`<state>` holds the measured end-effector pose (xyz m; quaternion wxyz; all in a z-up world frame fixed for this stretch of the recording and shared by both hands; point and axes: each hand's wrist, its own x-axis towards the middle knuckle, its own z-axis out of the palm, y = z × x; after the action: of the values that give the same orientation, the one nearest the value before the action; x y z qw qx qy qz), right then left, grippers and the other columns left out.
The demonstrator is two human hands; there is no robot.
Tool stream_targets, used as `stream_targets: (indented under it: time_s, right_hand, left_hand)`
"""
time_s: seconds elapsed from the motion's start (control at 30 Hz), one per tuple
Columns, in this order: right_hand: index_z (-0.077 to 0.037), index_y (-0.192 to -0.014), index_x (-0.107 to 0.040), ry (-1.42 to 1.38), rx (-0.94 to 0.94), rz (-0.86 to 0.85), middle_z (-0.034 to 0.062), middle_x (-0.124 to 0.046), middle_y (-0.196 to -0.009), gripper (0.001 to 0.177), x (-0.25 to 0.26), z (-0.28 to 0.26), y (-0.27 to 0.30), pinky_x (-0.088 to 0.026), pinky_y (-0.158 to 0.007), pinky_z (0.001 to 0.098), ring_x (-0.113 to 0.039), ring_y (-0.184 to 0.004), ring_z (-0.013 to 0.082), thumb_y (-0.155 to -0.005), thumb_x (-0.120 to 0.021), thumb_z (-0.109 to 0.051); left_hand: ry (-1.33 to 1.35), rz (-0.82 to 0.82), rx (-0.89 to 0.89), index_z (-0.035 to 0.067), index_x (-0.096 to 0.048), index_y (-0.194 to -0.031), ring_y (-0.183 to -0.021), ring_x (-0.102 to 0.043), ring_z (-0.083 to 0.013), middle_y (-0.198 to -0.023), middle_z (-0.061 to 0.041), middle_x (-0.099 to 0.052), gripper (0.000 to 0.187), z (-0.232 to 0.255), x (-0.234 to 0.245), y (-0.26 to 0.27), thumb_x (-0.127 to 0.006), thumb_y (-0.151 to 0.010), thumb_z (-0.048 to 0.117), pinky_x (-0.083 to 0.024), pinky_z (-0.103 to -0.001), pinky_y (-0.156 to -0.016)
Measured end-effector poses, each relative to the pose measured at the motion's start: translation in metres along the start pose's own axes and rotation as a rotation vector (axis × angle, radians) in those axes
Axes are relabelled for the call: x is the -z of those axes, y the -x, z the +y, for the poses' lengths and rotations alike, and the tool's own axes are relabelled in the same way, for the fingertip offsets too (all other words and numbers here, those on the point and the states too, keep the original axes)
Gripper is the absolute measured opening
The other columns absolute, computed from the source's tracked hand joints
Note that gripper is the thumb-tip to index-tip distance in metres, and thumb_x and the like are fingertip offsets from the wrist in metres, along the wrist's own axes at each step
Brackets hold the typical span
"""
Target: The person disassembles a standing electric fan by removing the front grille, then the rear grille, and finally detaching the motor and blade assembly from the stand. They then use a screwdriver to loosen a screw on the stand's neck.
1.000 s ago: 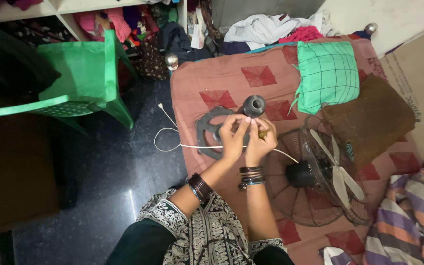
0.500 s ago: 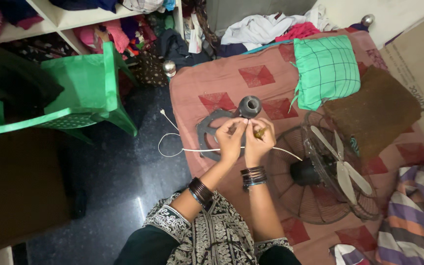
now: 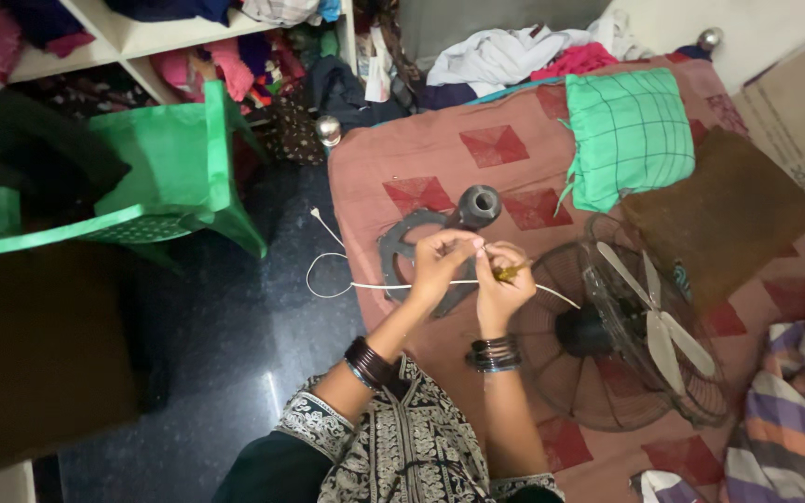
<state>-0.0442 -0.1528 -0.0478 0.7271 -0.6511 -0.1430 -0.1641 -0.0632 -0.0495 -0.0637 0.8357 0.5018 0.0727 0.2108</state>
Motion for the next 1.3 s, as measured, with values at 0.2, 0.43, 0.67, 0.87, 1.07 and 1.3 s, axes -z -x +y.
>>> stream_targets:
  time_s: [0.2, 0.43, 0.67, 0.87, 1.07, 1.3]
  right_hand:
    - [0.0, -0.095, -0.068, -0.028, -0.037, -0.134, 0.0052, -0.067, -0.109, 0.016, 0.0, -0.003, 0.006, -0.043, -0.067, 0.0186, -0.052, -0.078, 0.0029, -0.087, -0.074, 0.013]
    - [0.002, -0.093, -0.068, 0.125, 0.032, -0.167, 0.0046, -0.07, -0.104, 0.014, -0.023, -0.011, 0.008, -0.045, -0.07, 0.0193, -0.056, -0.083, 0.0041, -0.085, -0.077, 0.009]
    - [0.0, -0.095, -0.074, 0.372, -0.109, -0.064, 0.0012, -0.055, -0.075, 0.009, -0.033, 0.013, 0.012, -0.035, -0.059, 0.0226, -0.041, -0.065, 0.0056, -0.092, -0.082, -0.002]
    - [-0.004, -0.103, -0.07, 0.305, -0.146, -0.363, -0.0035, -0.069, -0.083, 0.012, -0.047, 0.044, 0.018, -0.046, -0.062, 0.0186, -0.057, -0.069, 0.0009, -0.093, -0.076, -0.007]
    - [-0.003, -0.122, -0.064, 0.123, -0.732, -0.586, 0.0011, -0.068, -0.083, 0.033, -0.071, 0.104, 0.013, -0.041, -0.051, 0.0183, -0.053, -0.059, 0.0032, -0.09, -0.07, -0.006]
    - [-0.003, -0.127, -0.062, 0.056, -0.821, -0.523, 0.0015, -0.071, -0.087, 0.037, -0.087, 0.142, 0.003, -0.04, -0.05, 0.0178, -0.054, -0.06, 0.0038, -0.09, -0.065, -0.007]
  left_hand:
    - [0.029, -0.149, 0.121, -0.003, -0.075, -0.102, -0.08, -0.071, -0.0101, -0.091, -0.007, -0.076, 0.014, 0.008, 0.033, -0.006, -0.074, -0.092, 0.006, -0.058, -0.025, -0.074]
    - [-0.11, -0.077, 0.081, -0.004, -0.074, -0.098, -0.077, -0.069, -0.0099, -0.086, -0.007, -0.075, 0.009, 0.004, 0.058, -0.011, -0.072, -0.094, 0.004, -0.056, -0.025, -0.072]
    - [-0.124, 0.152, 0.023, -0.005, -0.072, -0.094, -0.077, -0.073, -0.0124, -0.087, -0.008, -0.075, 0.012, -0.051, 0.119, -0.042, -0.064, -0.098, 0.004, -0.06, -0.026, -0.072]
    - [-0.155, 0.456, 0.297, -0.002, -0.064, -0.087, -0.062, -0.072, -0.0201, -0.079, -0.014, -0.075, 0.011, -0.093, 0.176, -0.08, -0.065, -0.095, 0.005, -0.057, -0.03, -0.051]
    - [-0.077, 0.626, 0.422, 0.002, -0.059, -0.083, -0.056, -0.071, -0.0248, -0.073, -0.016, -0.07, 0.008, -0.098, 0.184, -0.119, -0.063, -0.09, 0.002, -0.057, -0.037, -0.048]
    - [-0.927, 0.63, 0.111, 0.007, -0.07, -0.069, -0.056, -0.069, -0.0274, -0.065, -0.012, -0.07, 0.012, -0.079, 0.197, -0.167, -0.077, -0.075, 0.015, -0.055, -0.04, -0.052]
